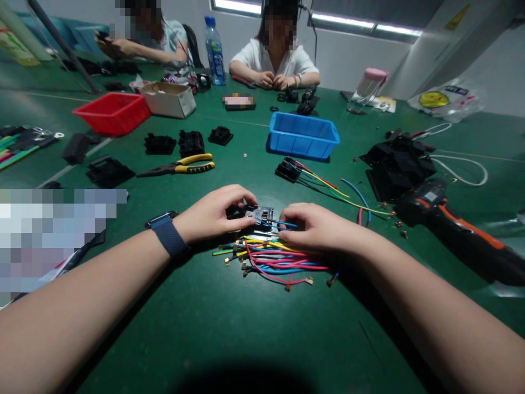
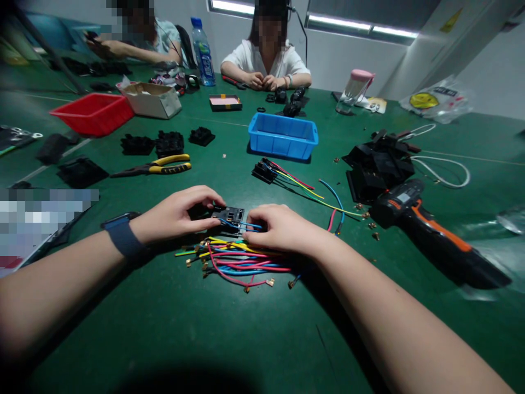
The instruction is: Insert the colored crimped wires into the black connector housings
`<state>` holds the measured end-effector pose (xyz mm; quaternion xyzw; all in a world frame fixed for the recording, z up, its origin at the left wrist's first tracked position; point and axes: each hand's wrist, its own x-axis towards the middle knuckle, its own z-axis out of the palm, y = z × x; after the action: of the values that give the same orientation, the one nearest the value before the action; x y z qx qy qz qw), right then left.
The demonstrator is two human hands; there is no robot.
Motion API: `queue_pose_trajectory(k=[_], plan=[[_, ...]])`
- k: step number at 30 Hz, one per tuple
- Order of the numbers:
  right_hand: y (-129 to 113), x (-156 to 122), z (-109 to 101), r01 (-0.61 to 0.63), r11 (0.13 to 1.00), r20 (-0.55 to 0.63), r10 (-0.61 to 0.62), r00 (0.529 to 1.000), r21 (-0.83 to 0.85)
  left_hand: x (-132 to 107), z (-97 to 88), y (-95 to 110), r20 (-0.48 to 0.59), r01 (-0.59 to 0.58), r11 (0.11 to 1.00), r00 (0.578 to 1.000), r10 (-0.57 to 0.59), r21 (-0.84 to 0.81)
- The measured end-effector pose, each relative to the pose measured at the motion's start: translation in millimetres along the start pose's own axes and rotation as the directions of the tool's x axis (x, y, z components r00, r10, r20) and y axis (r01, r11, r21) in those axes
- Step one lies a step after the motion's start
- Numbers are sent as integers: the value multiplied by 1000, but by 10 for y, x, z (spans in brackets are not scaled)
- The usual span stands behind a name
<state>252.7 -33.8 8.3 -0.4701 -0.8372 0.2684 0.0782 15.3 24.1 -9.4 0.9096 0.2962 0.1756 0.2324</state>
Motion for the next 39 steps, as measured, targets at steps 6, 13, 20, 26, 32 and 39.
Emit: queue_pose_trajectory(k=[6,13,20,26,32,39], plan=[[-13,10,-8,16,998,2,-16,1000,-54,-3,-14,-9,-10,-2,1000,1000,2,-3],[42,11,-28,-49,997,42,47,998,56,-13,-37,-32,-25,1,1000,1000,0,11],[63,26,-6,-42,997,32,40,999,65,-6,-32,-32,-24,13,1000,1000,-13,-10],[70,35,0,-28,999,24,27,999,29,-4,-27,-45,-20,17,1000,1000,-17,4],[-30,21,-11,10,998,-32,-9,999,54,-8,-14,-16,-30,-8,1000,1000,9,16],[-90,60,106,-190,933,-45,214,976,305,10,53,66,-17,-32,999,999,32,4]])
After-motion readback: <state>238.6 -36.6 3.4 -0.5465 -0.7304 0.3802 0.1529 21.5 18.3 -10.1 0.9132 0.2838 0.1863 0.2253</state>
